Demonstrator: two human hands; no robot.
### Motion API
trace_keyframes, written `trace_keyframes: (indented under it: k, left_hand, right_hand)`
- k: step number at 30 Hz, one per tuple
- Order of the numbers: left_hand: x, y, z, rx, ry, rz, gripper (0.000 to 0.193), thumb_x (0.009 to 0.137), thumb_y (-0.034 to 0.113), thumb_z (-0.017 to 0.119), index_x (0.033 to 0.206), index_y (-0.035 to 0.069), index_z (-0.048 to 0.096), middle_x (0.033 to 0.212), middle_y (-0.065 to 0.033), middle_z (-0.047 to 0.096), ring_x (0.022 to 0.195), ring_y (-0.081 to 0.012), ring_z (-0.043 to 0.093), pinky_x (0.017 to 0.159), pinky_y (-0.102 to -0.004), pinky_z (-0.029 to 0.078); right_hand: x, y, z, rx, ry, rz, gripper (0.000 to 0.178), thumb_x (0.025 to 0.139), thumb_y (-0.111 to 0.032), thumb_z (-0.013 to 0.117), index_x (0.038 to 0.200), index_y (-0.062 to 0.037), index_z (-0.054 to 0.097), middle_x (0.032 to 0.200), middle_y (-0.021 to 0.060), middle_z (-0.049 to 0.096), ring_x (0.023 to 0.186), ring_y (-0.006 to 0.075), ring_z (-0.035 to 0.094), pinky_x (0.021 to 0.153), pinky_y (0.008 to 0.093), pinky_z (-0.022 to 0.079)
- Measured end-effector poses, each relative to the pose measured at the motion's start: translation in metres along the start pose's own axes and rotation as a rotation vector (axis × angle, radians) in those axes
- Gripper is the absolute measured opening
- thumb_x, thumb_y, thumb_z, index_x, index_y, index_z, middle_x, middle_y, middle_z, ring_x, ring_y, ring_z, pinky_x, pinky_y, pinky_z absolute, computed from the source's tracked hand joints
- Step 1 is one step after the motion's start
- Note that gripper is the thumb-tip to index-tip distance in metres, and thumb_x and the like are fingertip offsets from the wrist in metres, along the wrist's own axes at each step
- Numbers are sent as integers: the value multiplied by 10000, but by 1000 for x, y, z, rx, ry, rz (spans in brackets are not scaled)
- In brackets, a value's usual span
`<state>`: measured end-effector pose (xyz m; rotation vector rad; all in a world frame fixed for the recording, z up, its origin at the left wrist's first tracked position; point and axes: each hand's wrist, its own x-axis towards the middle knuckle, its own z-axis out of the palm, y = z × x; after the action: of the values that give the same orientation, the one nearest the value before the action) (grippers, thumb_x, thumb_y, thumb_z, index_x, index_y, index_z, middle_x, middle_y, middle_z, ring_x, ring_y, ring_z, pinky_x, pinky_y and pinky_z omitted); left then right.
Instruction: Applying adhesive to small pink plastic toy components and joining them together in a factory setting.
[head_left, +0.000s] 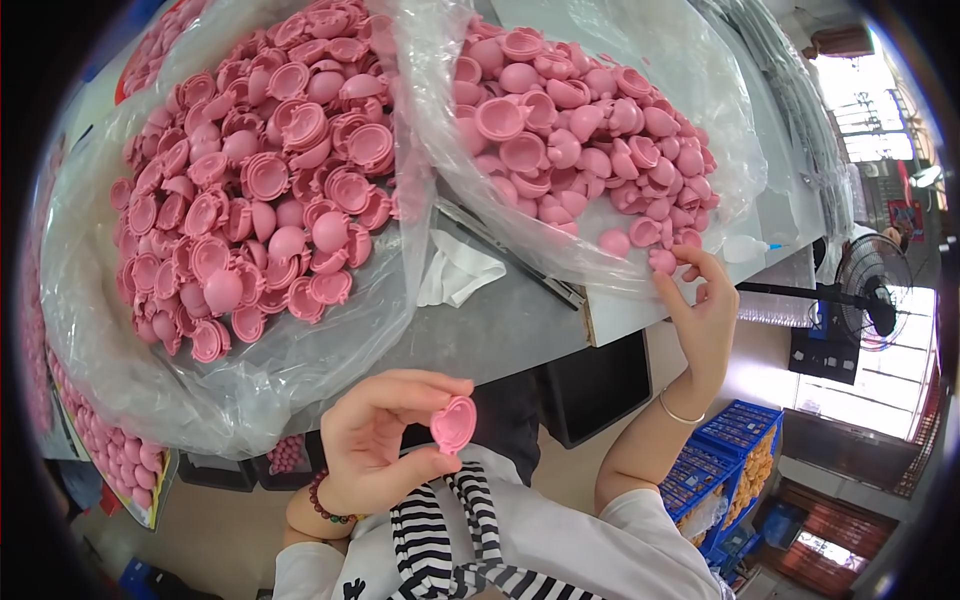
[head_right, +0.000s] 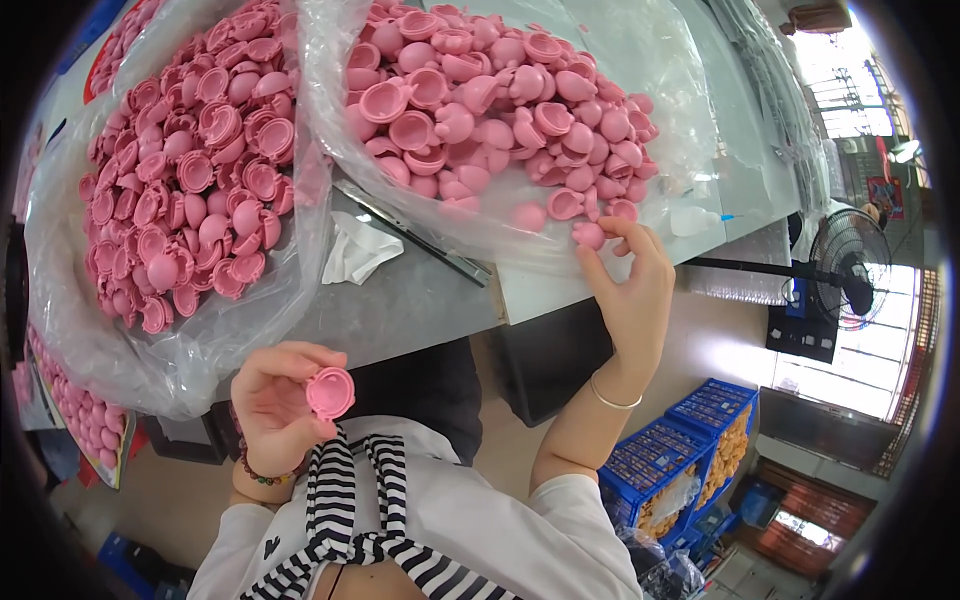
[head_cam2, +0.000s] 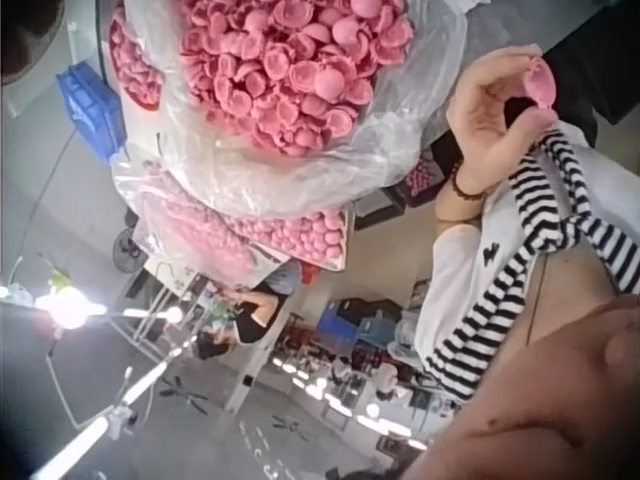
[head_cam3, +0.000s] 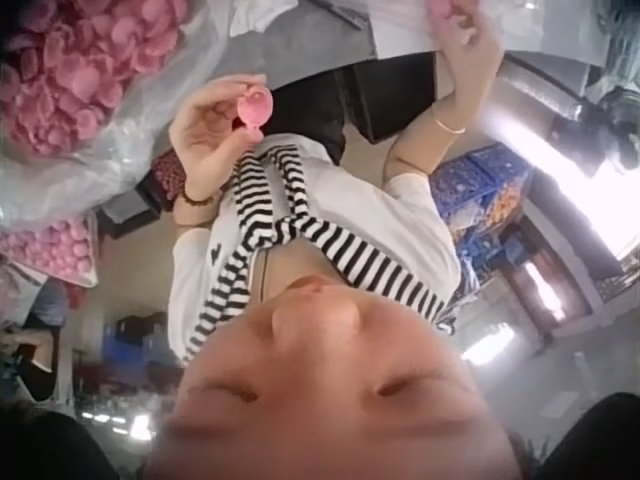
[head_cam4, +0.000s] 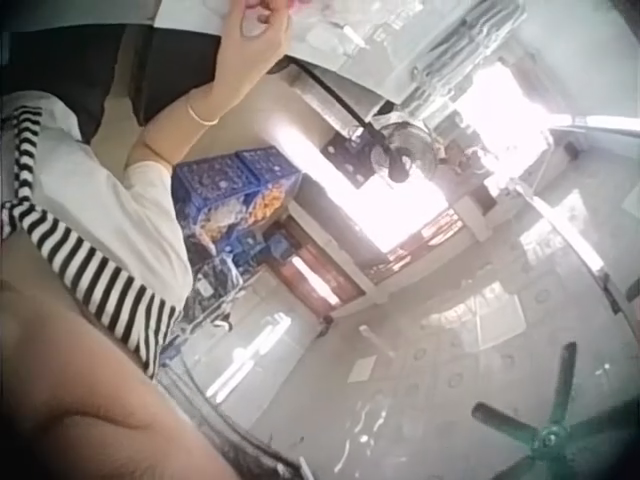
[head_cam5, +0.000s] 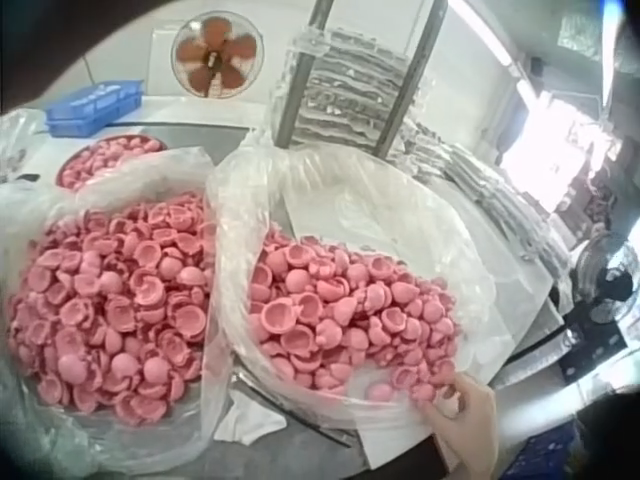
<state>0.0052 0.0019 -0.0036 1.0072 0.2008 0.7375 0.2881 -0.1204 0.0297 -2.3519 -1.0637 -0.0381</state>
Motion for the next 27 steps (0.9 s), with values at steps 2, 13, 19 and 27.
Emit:
trace_keyframes:
  k: [2,13,19,27]
  left_hand:
    - [2,0,0,-18,-5,-52,409,661,-89,663,1030,-66,486,1091,-231,507,924,-198,560,794,-288,477]
    - [3,-5,5,168,12,-19,350,684,-52,667,1014,-57,549,1105,-213,527,863,-191,597,760,-281,493]
    - [2,-9,1,386,14,8,348,637,13,720,962,-24,602,1109,-203,527,835,-183,608,710,-265,495]
    - [7,-6,3,325,16,69,475,591,104,772,1016,-11,596,1019,-138,551,808,-172,584,707,-261,477]
  right_hand:
    - [-5,-7,1,7,60,5,273,616,-62,663,874,-17,589,742,45,538,648,128,450,555,239,354]
    - [-56,-100,50,811,-297,-472,339,539,-88,760,857,-49,649,838,54,606,701,185,553,609,256,432]
    - [-59,-89,54,786,-302,-479,359,548,-110,765,878,-42,639,825,53,606,689,180,559,594,252,432]
    - [-75,-101,55,821,-191,-539,275,587,51,700,836,-22,607,727,63,598,588,187,554,527,265,463]
